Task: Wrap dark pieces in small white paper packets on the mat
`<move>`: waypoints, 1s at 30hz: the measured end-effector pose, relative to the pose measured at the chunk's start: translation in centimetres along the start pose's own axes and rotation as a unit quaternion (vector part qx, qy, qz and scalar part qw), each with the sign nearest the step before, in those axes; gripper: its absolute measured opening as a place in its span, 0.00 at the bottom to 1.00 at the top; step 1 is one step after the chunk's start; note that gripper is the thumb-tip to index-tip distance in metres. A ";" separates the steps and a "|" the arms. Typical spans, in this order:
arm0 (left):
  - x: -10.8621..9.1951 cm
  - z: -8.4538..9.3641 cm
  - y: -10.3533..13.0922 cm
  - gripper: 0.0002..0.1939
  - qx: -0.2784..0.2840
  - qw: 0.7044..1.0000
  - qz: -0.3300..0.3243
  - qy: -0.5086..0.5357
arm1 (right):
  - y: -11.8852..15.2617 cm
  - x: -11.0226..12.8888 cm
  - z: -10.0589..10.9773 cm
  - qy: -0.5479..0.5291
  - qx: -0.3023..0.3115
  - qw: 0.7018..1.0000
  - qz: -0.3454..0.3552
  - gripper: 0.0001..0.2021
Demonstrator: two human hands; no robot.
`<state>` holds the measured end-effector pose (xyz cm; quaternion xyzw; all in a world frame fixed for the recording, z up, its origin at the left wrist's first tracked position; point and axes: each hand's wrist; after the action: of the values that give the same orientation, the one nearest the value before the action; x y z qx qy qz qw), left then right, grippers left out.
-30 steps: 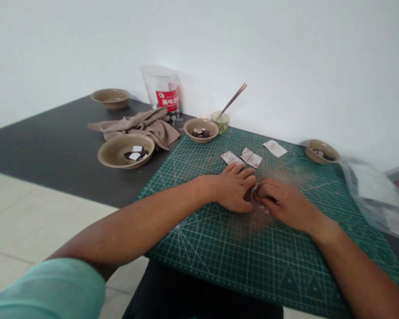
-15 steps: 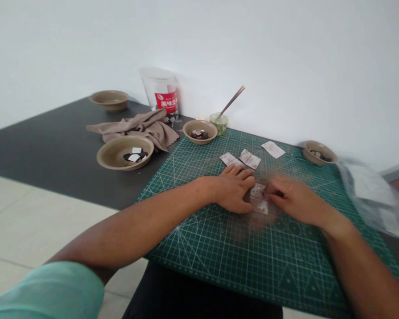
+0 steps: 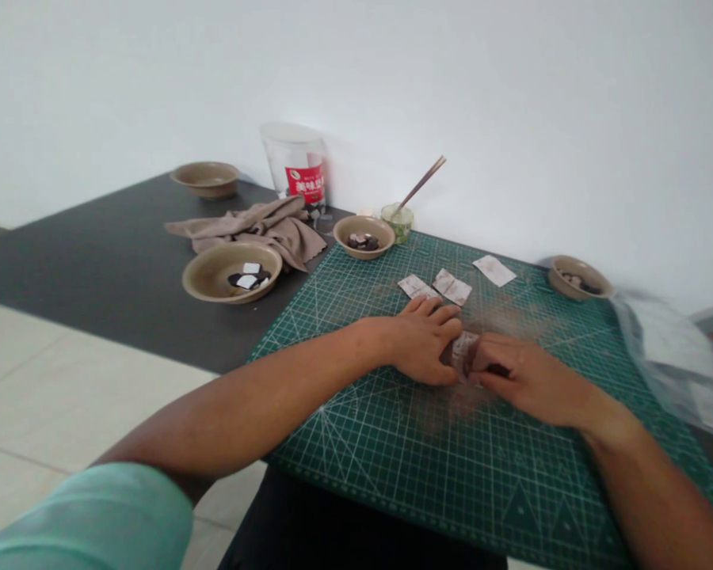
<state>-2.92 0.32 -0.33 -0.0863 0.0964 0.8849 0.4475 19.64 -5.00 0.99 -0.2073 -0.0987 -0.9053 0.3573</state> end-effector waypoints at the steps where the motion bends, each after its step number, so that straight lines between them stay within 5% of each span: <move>1: 0.0 0.0 0.0 0.35 -0.003 1.000 0.000 -0.002 | -0.1 -0.1 -0.1 0.011 -0.024 1.000 -0.007 0.05; 5: -0.1 0.1 0.1 0.35 -0.009 1.000 0.010 -0.006 | -0.1 -1.0 -0.1 0.106 -0.093 0.987 -0.071 0.06; 10: -0.1 0.2 0.1 0.34 0.000 1.000 0.002 0.000 | 0.0 -0.1 -0.3 0.033 0.004 0.999 -0.002 0.06; 15: 0.0 0.1 0.1 0.34 -0.006 1.000 0.009 -0.003 | -0.7 -0.5 -0.6 0.093 -0.090 0.991 -0.041 0.05; 18: 0.0 0.2 0.1 0.34 0.003 1.000 0.008 -0.003 | -0.1 -0.7 0.0 0.102 -0.055 0.991 -0.061 0.07; 21: -0.1 0.4 0.0 0.34 0.015 1.000 -0.004 -0.002 | 0.3 0.0 0.0 0.032 0.005 0.999 -0.008 0.07; 26: -0.2 0.5 0.1 0.34 0.012 1.000 0.008 -0.003 | -0.3 -0.2 -0.3 0.084 -0.070 0.993 -0.033 0.06; 30: -0.3 0.5 0.2 0.34 0.014 1.000 0.008 -0.003 | 0.1 -0.3 0.1 0.057 -0.018 0.998 -0.013 0.06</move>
<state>-2.90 0.11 0.28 -0.0763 0.1084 0.8873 0.4417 19.90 -4.85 1.00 -0.1605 -0.0646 -0.9219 0.3467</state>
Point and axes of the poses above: each hand's wrist, its own y-axis away from the middle knuckle, its own z-axis out of the back of the hand, x = y × z, and after that the axes turned 6 degrees about z, right-handed
